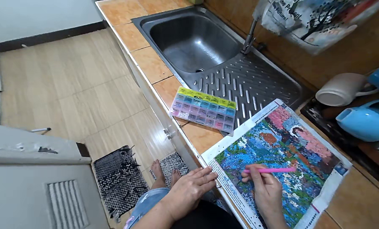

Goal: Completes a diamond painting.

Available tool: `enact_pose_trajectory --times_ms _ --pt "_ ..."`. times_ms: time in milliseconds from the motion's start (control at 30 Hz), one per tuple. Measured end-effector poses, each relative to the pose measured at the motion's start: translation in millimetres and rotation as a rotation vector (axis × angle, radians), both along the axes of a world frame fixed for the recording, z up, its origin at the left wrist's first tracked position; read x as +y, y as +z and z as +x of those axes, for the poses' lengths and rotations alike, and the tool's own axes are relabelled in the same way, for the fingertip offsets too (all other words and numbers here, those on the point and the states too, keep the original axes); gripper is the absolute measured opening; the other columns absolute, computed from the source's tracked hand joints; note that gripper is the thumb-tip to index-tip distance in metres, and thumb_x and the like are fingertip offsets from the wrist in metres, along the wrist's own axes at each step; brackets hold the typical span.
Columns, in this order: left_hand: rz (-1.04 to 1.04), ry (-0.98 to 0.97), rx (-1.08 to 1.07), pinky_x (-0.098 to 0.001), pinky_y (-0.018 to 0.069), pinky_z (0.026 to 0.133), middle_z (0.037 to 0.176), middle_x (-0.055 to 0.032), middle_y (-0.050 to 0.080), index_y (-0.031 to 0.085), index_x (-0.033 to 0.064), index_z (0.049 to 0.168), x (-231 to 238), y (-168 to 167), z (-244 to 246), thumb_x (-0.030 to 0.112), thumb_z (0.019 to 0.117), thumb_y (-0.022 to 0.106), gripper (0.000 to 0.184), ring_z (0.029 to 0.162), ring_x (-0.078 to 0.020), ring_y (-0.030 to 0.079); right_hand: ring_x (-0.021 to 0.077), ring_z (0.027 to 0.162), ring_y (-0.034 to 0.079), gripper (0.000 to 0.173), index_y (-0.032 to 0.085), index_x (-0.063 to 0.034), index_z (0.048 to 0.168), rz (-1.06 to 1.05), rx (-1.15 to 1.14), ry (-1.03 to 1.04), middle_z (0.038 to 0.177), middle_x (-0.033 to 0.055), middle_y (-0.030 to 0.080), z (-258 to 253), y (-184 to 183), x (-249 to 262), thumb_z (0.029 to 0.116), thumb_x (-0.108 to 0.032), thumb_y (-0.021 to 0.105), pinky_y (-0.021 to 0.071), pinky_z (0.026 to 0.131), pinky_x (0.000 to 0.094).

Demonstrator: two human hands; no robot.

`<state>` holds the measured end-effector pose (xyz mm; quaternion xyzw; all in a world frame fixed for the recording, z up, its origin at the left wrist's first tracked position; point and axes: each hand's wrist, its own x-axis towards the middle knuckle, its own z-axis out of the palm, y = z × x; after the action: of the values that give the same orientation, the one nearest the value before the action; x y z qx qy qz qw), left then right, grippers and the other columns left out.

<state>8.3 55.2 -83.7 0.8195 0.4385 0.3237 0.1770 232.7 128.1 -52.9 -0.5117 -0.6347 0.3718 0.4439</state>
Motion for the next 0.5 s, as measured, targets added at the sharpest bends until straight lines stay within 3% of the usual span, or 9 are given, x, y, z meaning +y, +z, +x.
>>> enact_pose_trajectory --times_ms 500 --pt "0.019 0.011 -0.003 -0.0403 0.0477 0.11 0.131 -0.0094 0.07 0.074 0.004 0.114 0.1 -0.7 0.5 -0.008 0.0913 0.053 0.033 0.129 -0.0286 0.062 -0.0026 0.071 0.066 0.023 0.069 0.0057 0.09 0.048 0.011 0.02 0.089 0.0007 0.068 -1.6 -8.4 -1.7 0.099 -0.009 0.055 0.0585 0.066 0.0139"
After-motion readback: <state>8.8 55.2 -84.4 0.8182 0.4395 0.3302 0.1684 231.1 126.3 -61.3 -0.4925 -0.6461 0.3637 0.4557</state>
